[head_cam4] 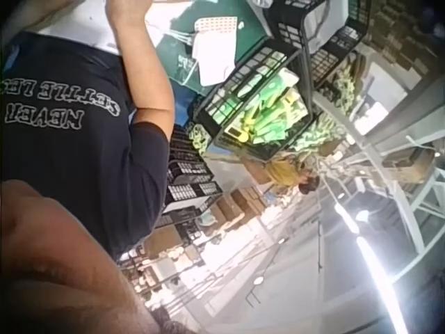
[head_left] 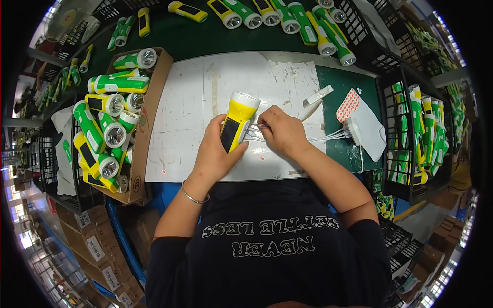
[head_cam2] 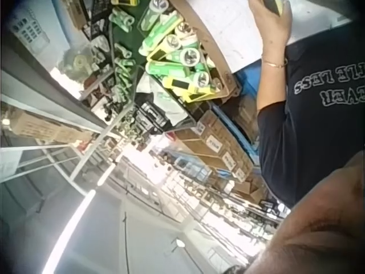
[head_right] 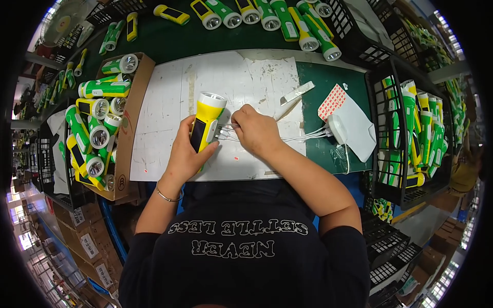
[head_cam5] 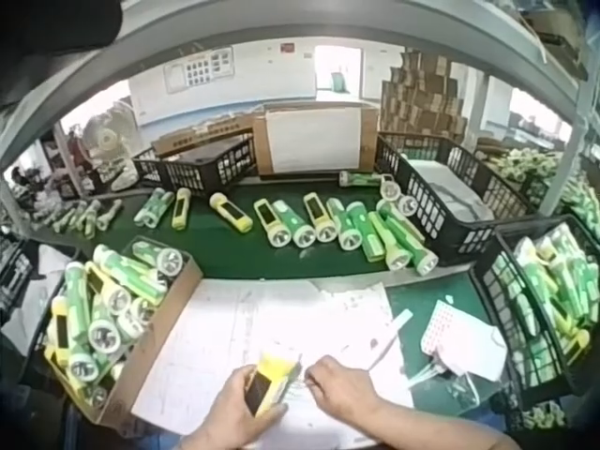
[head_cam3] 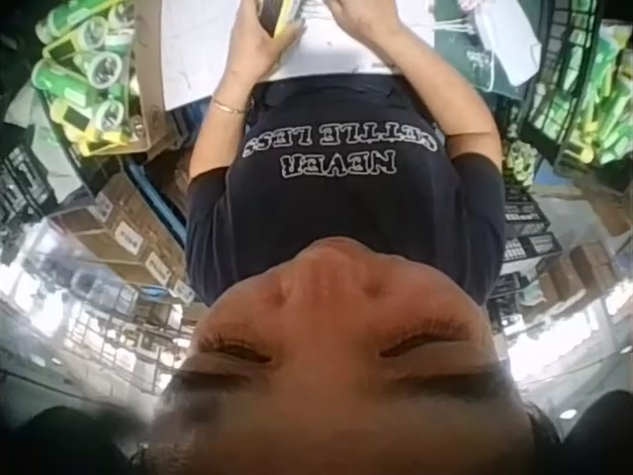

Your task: Assembling components and applying stickers to solar-powered LED flashlights on a production line.

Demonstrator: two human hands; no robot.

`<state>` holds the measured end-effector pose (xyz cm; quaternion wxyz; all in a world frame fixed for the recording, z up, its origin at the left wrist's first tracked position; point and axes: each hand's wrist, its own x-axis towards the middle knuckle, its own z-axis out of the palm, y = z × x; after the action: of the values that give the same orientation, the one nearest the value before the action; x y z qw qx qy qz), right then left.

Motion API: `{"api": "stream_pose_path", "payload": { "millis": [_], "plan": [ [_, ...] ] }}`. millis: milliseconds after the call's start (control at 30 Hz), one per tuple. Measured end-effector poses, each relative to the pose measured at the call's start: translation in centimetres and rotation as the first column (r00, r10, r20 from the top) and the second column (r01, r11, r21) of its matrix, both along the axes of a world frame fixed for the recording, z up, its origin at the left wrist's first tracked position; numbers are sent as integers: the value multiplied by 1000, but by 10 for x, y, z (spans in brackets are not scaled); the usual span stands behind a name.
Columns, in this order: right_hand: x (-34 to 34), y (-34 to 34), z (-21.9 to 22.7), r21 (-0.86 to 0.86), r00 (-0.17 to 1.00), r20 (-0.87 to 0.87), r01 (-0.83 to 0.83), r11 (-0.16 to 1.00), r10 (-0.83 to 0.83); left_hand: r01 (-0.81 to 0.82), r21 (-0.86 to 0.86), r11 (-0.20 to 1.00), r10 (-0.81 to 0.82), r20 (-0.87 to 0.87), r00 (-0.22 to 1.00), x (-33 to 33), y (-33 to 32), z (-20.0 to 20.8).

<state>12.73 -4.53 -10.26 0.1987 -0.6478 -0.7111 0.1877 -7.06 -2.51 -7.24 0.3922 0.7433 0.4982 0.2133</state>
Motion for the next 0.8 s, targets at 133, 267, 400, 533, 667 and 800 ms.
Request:
{"api": "stream_pose_path", "payload": {
  "millis": [133,267,400,533,667,800],
  "plan": [
    [6,-6,12,22,974,-225,41,999,-35,-17,168,986,22,-28,999,0,1,-5],
    [14,-13,36,-143,848,-524,2,990,-78,-28,-7,1000,28,24,999,6,4,-12],
    [14,-25,48,51,890,-455,25,998,1,84,-227,970,-31,228,973,20,5,-7],
    [19,-24,49,-97,898,-435,35,995,-74,77,-139,987,-47,206,977,29,4,-8],
    [26,-25,41,-105,822,-562,37,994,-90,119,-295,948,-32,285,958,33,1,0],
    [23,-25,56,-165,856,-509,8,986,-93,88,28,996,-90,95,991,30,-5,-2]
  ]
}}
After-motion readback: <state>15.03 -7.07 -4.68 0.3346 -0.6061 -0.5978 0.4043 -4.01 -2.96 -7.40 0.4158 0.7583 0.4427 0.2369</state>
